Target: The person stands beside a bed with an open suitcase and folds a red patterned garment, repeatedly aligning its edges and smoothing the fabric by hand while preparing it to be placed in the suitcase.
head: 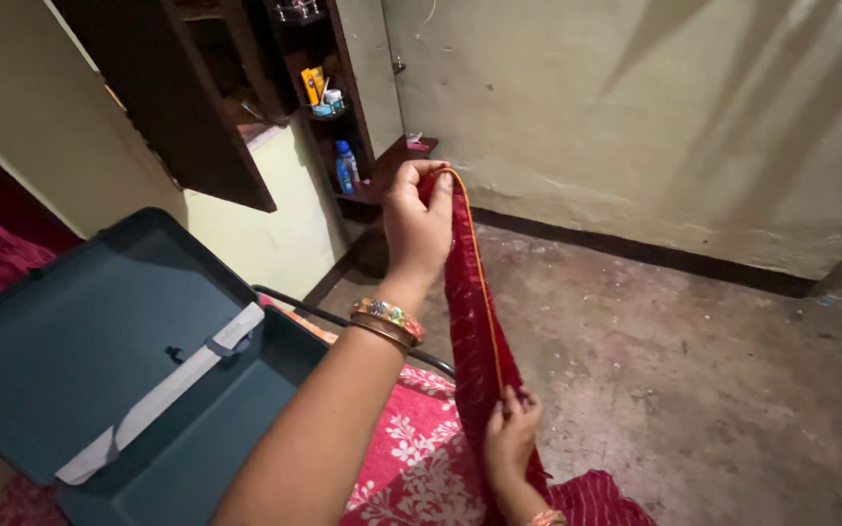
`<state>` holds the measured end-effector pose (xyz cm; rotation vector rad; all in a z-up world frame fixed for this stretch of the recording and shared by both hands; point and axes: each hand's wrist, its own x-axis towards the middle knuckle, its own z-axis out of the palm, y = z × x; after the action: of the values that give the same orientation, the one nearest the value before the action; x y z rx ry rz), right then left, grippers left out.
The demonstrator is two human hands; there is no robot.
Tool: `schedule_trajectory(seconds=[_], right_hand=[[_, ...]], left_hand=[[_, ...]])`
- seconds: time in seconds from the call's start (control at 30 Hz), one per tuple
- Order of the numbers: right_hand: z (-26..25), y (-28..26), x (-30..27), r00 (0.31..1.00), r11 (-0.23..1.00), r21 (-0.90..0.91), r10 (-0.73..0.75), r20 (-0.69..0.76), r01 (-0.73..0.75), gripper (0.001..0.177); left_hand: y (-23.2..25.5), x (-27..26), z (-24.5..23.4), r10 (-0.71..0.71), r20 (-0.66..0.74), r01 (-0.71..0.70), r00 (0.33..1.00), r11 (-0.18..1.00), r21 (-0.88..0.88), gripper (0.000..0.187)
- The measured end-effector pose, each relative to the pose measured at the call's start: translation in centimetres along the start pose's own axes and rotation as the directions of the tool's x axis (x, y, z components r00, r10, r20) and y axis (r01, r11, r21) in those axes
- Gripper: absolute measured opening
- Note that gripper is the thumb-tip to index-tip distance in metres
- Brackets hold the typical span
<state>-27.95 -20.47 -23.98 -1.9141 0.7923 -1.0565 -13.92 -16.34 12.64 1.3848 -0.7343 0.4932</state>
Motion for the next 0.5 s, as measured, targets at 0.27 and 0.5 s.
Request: schedule_trajectory(seconds=[0.27,0.5], right_hand=[[1.5,4.6,2.0,0.986,0.993,0.039,0.110,0.129,-0.116,0.029],[-3.6,7.2,13.3,0.910,0.998,0.042,-0.065,0.409,0.053,0.030]], left_hand=[[-1.0,1.4,-2.2,0.010,-0.016,-0.009,1.000,0.998,0.055,0.009],[-9.5,4.5,-11.6,-0.045,-0.182,0.086,0.982,0.971,0.222,0.014]])
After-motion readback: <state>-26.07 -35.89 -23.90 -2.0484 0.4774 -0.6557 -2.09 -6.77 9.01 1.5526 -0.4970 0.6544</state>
